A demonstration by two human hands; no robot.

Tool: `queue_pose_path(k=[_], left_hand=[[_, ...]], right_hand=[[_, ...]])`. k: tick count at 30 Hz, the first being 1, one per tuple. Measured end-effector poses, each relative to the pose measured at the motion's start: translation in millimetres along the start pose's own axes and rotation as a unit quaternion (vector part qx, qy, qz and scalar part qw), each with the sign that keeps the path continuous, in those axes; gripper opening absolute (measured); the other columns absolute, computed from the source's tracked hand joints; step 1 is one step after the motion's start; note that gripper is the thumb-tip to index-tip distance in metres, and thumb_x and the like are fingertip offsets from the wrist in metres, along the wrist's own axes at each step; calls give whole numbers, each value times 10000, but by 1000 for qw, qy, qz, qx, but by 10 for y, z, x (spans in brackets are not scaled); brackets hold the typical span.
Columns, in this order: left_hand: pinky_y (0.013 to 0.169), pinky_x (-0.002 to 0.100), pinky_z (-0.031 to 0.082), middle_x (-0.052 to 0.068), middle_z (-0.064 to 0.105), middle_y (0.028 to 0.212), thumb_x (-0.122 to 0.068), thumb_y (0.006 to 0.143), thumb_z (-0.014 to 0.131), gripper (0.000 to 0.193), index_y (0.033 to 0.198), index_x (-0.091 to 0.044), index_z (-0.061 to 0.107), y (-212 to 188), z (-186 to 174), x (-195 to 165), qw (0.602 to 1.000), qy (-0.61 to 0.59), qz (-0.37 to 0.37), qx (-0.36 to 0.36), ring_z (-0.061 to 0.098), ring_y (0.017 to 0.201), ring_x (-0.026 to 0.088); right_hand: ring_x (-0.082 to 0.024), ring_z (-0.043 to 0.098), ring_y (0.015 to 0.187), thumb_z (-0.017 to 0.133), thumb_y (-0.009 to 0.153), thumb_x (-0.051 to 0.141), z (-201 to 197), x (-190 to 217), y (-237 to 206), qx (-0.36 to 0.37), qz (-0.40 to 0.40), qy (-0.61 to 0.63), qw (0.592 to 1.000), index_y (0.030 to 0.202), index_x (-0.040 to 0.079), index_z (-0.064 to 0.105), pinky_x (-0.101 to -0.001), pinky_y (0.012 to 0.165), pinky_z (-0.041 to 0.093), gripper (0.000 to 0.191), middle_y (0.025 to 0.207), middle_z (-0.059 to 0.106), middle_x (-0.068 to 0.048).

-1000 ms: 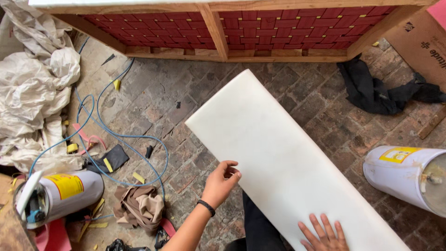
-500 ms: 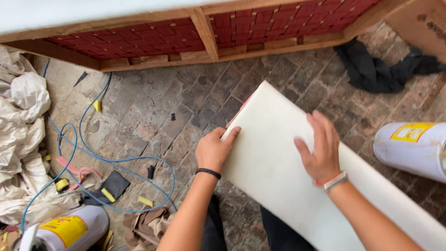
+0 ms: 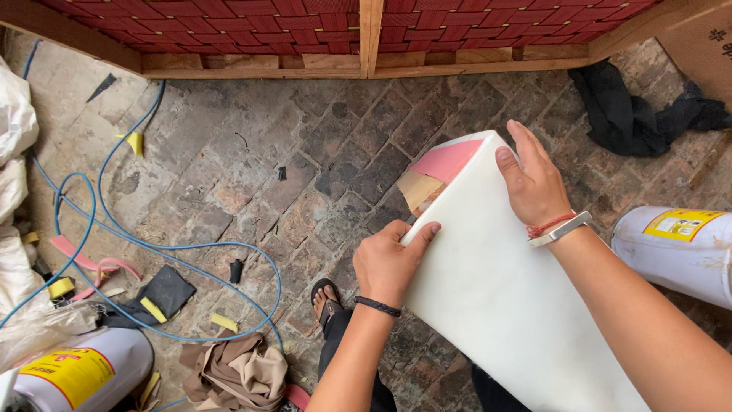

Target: The person lifts and aligns a long white foam sheet on a wooden frame, then uses a spray gun to spray the foam and frame surface while holding the air hose. They then press and smooth the foam sheet with both hands to seat it onto the frame.

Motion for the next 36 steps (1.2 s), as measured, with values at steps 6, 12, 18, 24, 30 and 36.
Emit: queue_pose_path(k=[6,12,18,24,30,36], left_hand=[[559,391,540,69,709,602,-662,810,686,502,819,-167,772,131,90,151,999,-10,30,-16,715,569,263],[519,408,509,65,691,592,-661,822,686,507,778,-162,768,218,170,288,996,6,68,-63,691,552,275],[548,415,520,82,699,618,-676,811,688,508,791,-176,771,303,277,391,995,15,59,-79,699,595,301],[600,426,537,77,723,686,-655,851,652,460,854,-213,782,377,356,340,996,35,54,-64,715,675,307],[729,380,580,86,789,856,-475,852,728,376,1022,-140,744,410,258,377,990,-91,-11,107,762,807,260],[795,354,581,90,787,964,-288,872,732,273,1090,-123,733,122,12,919,993,7,0,117,759,883,223]], right_hand=[[-383,367,1505,454,1090,387,88,48,15,1,-57,-112,992,1558,-31,385,-434,1219,283,631,1608,407,-240],[-403,279,1538,430,1083,427,273,79,-63,-17,-103,-216,971,1612,-29,285,-524,1232,201,713,1661,317,-240],[-431,158,1576,427,1058,460,608,202,-250,-29,-109,-278,954,1624,-48,205,-621,1240,83,792,1703,172,-259],[-415,106,1579,469,1015,503,984,275,-678,-1,-131,-309,942,1626,-9,179,-632,1229,-6,849,1698,139,-245],[-362,87,1581,488,995,510,991,234,-669,11,-107,-337,935,1619,25,218,-605,1237,-6,835,1699,181,-188],[-339,136,1572,536,988,553,1054,165,-781,-9,-109,-382,918,1621,50,290,-592,1241,25,844,1692,238,-148]])
Point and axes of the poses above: each hand's wrist, its own y-axis towards the middle knuckle, its own z-axis out of the palm, x = y × z, the point moved 1 cm from there along y, towards the middle knuckle
